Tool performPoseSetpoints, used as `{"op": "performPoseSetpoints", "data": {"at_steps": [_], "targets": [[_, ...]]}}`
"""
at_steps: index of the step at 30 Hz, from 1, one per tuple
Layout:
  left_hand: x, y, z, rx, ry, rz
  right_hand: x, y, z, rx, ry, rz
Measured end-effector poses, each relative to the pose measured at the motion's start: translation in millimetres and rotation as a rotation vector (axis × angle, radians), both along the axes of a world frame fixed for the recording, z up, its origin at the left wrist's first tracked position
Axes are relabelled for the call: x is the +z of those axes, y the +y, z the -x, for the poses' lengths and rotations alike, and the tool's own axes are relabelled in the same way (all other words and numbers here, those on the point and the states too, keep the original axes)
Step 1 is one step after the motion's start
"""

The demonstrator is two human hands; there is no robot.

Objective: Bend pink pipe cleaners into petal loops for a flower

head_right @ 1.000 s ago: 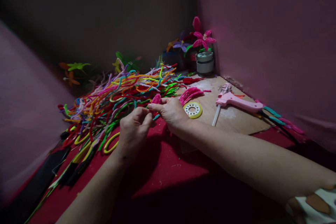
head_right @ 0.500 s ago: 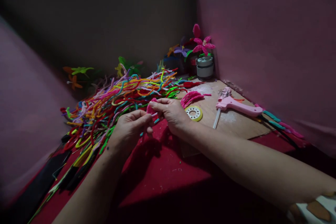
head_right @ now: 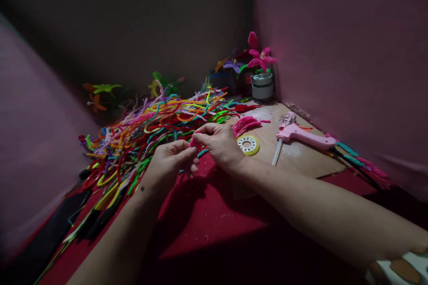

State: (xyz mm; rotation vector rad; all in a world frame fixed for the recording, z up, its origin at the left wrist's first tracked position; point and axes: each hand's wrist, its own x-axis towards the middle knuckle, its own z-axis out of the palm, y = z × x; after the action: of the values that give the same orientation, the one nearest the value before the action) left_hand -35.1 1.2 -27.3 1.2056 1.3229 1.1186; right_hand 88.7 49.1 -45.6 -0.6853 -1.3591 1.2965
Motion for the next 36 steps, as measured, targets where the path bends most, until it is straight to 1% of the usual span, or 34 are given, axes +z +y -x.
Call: {"op": "performPoseSetpoints", "data": {"at_steps": [1,3,5,6,7,8,12,13,15,18,19,20,22,24,27,28,29,30,31,33,35,36], "targets": [[-1.4,1,0,-0.010,-0.028,0.035,-0.6,-1,0,-0.029,-0.031,-0.036],[-4.3,2,1,-0.046,-0.083,0.104,-2.0,-4,0,-0.100,-0.103,-0.171],[-6.3,3,2,-0.064,-0.116,0.136,-2.7,-5,-1,-0.175,-0.162,-0.323],[-6.8,3,3,-0.060,-0.123,0.136,-2.4,-4,-1,-0.195,-0.179,-0.358],[-6.9,4,3,-0.049,-0.128,0.127,-1.7,-3,-1,-0.190,-0.183,-0.350],[-6.8,4,3,-0.034,-0.130,0.115,-0.8,-2,-2,-0.153,-0.176,-0.307],[-5.3,3,3,-0.022,-0.127,0.080,-0.1,3,-1,0.119,-0.100,-0.065],[-5.0,2,2,-0.022,-0.121,0.076,-1.3,3,-1,0.148,-0.093,-0.034],[-5.0,1,0,-0.025,-0.099,0.079,-4.7,2,1,0.120,-0.102,-0.019],[-5.3,-1,-5,-0.034,-0.067,0.102,-8.8,-1,4,-0.018,-0.146,-0.097],[-5.4,-1,-5,-0.037,-0.063,0.111,-9.1,-1,4,-0.045,-0.158,-0.122],[-5.4,-1,-5,-0.038,-0.065,0.113,-8.8,-1,4,-0.052,-0.166,-0.130],[-5.4,-1,-4,-0.033,-0.084,0.107,-7.1,1,3,-0.015,-0.140,-0.090],[-6.1,0,-2,-0.017,-0.126,0.077,-5.6,3,2,0.085,-0.052,0.000],[-8.5,3,0,0.015,-0.189,0.013,-7.1,3,3,0.337,0.064,0.154],[-9.3,4,1,0.031,-0.198,-0.011,-8.5,2,4,0.408,0.088,0.193],[-9.9,4,1,0.047,-0.201,-0.031,-10.1,1,6,0.450,0.108,0.224],[-10.1,5,1,0.061,-0.197,-0.047,-11.6,1,7,0.455,0.125,0.244],[-9.7,6,1,0.071,-0.180,-0.060,-12.7,1,8,0.426,0.141,0.253],[-6.8,6,2,0.109,-0.103,-0.092,-13.1,2,9,0.325,0.152,0.255],[-1.9,6,5,0.193,0.011,-0.165,-11.4,3,8,0.248,0.123,0.238],[0.7,6,6,0.236,0.048,-0.210,-10.2,3,8,0.241,0.102,0.236]]}}
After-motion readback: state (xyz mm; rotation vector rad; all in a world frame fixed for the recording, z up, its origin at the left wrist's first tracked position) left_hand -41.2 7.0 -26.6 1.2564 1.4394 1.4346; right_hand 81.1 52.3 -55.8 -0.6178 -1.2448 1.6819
